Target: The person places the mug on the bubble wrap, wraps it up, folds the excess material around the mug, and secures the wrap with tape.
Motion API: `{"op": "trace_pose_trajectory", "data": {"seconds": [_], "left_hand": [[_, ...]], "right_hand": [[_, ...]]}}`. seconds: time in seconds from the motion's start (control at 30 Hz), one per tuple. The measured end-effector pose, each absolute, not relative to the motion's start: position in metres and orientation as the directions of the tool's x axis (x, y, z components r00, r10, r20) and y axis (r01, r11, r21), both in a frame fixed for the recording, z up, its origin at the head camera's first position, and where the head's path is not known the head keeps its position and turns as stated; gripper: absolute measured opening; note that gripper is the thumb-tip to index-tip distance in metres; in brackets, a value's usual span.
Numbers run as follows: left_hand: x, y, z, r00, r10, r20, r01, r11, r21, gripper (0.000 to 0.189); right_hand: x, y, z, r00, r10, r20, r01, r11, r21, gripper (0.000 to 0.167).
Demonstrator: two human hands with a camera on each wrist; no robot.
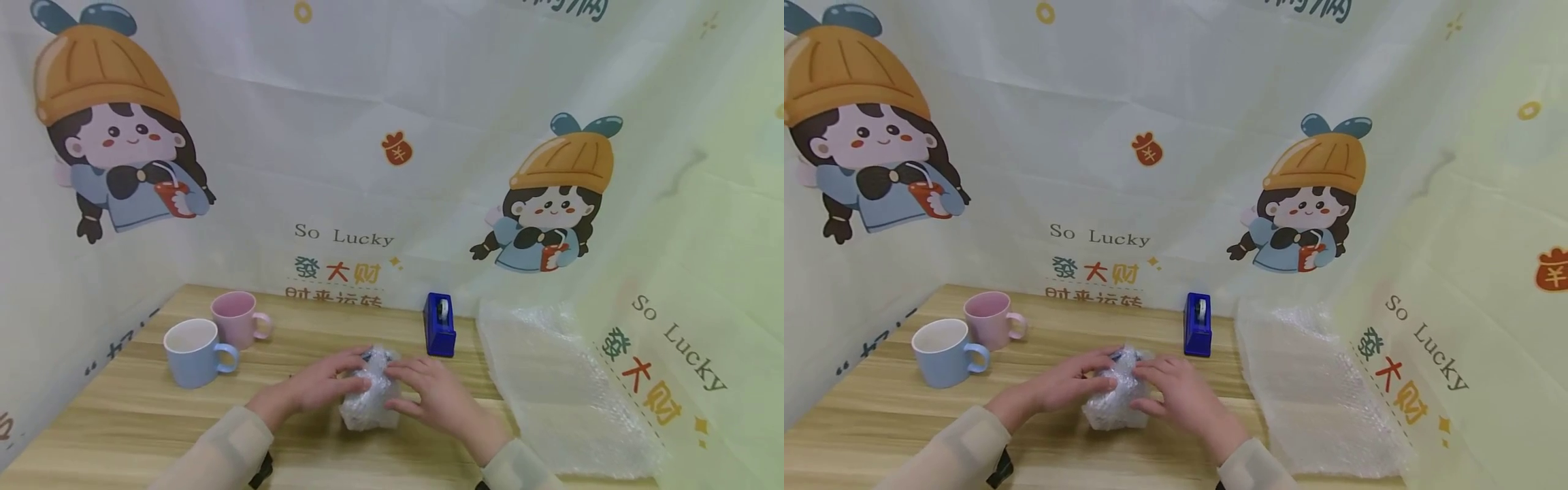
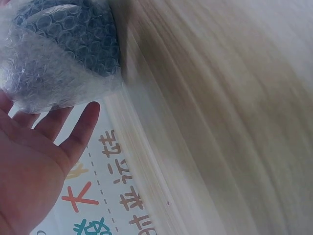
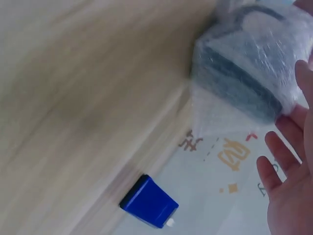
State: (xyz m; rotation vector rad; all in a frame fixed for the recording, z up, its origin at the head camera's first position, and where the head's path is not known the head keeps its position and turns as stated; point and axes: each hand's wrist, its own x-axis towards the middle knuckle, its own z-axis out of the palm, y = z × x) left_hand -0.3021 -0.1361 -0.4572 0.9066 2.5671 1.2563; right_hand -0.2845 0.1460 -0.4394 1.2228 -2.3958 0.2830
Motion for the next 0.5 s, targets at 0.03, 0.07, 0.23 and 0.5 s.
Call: {"op": "trace_pose_trajectory", "data": {"seconds": [0.03, 0.07, 0.23, 0.5], "left_hand": [[-0.302, -0.136, -0.457, -0.806, 0.578, 0.129, 0.455, 0.465, 0.76, 0.038], [-0.303, -0.136, -0.458, -0.804, 0.581, 0.127, 0.455, 0.462, 0.761, 0.036], [-0.304, -0.136, -0.458, -0.817, 0.568, 0.1, 0.407, 0.445, 0.798, 0.037], [-0.308, -0.137, -0.456, -0.802, 0.586, 0.114, 0.439, 0.45, 0.778, 0.035]], "right_hand": [[-0.284, 0.146, -0.442, -0.516, -0.719, 0.466, -0.807, 0.59, 0.017, 0.048], [-0.284, 0.145, -0.443, -0.516, -0.715, 0.472, -0.805, 0.593, 0.019, 0.05], [-0.285, 0.138, -0.446, -0.537, -0.701, 0.469, -0.783, 0.621, 0.032, 0.046], [-0.286, 0.132, -0.442, -0.647, -0.674, 0.358, -0.744, 0.66, -0.101, 0.033]]}}
